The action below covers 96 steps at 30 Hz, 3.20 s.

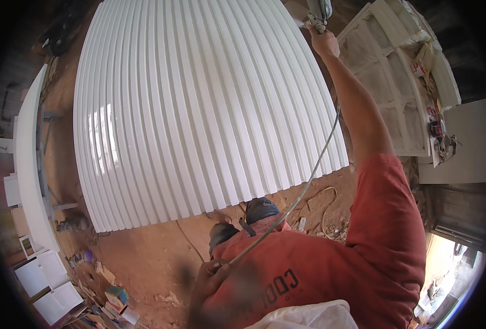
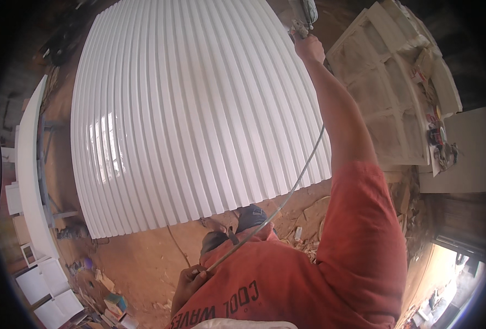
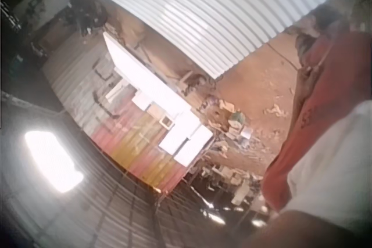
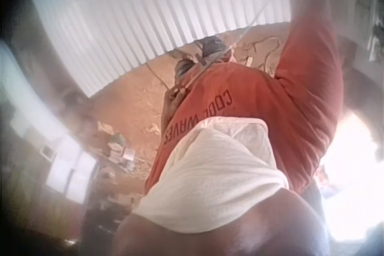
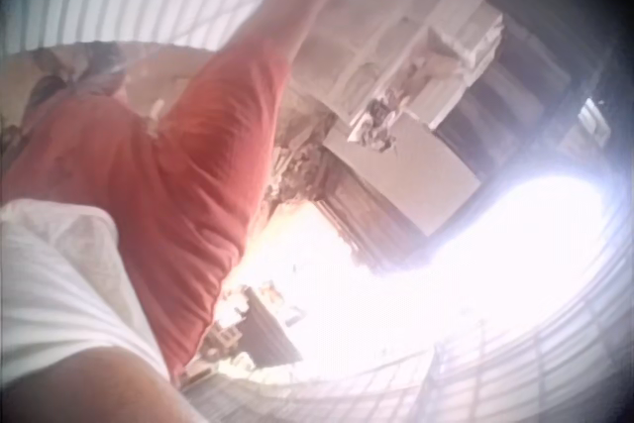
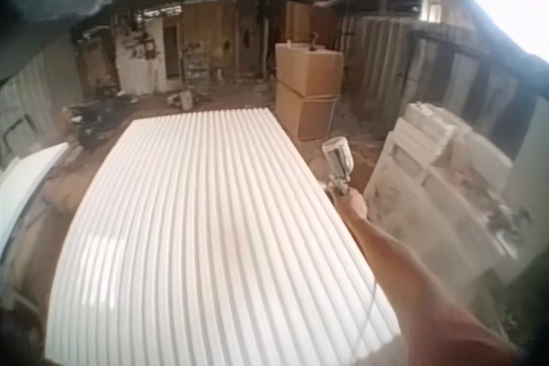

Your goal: The person uses a spray gun to apply white paint to a large corrugated panel, moving the gun in steady strokes across the surface. They pause to refill the paint reservoir from a container on a nearby workbench before returning to finish the panel.

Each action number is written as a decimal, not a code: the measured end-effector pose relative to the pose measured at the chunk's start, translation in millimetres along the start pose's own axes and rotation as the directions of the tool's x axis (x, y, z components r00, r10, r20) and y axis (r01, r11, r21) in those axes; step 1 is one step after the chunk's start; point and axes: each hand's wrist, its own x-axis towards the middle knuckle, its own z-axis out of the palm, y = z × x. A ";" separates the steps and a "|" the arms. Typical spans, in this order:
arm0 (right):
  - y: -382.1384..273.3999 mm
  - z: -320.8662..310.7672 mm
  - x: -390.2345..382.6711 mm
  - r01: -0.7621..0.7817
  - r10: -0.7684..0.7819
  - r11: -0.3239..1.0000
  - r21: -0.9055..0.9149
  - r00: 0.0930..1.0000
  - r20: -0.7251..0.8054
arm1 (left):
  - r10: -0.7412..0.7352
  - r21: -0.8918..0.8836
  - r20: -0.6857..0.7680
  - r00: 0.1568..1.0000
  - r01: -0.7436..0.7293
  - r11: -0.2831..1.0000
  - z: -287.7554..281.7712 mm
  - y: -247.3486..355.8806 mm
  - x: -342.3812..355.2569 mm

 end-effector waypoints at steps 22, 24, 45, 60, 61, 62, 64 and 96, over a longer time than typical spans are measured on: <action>197.5 -168.0 -399.0 -0.312 0.301 0.945 -0.103 0.947 -0.108 | -0.015 0.439 0.549 0.836 -0.273 0.856 -151.7 -19.7 -1.4; 204.9 -184.2 -447.0 -0.329 0.312 0.936 -0.126 0.940 -0.139 | -0.008 0.498 0.586 0.810 -0.352 0.792 -163.0 -29.6 -7.3; -40.6 -89.9 -729.5 -0.250 -0.084 0.820 0.515 0.838 0.539 | 0.217 0.339 0.642 0.735 -0.527 0.779 -198.2 -75.0 -81.0; 124.9 -100.6 -691.8 -0.317 0.368 0.809 0.495 0.930 -0.005 | 0.259 0.328 0.637 0.726 -0.559 0.762 -185.5 -112.0 -66.2; 141.7 -106.4 -680.9 -0.314 0.394 0.816 0.485 0.917 -0.068 | 0.243 0.336 0.629 0.738 -0.540 0.771 -183.9 -111.9 -66.7; 151.0 -114.8 -671.9 -0.339 0.437 0.805 0.486 0.894 -0.101 | 0.245 0.323 0.639 0.729 -0.543 0.775 -183.7 -112.2 -65.7; 167.8 -132.7 -656.5 -0.385 0.518 0.780 0.492 0.840 -0.163 | 0.249 0.298 0.654 0.714 -0.546 0.783 -180.8 -111.6 -63.0; -87.9 -70.4 -790.0 -0.046 -0.240 0.883 0.467 0.810 0.535 | 0.188 0.354 0.606 0.773 -0.474 0.806 -203.0 -87.8 -96.0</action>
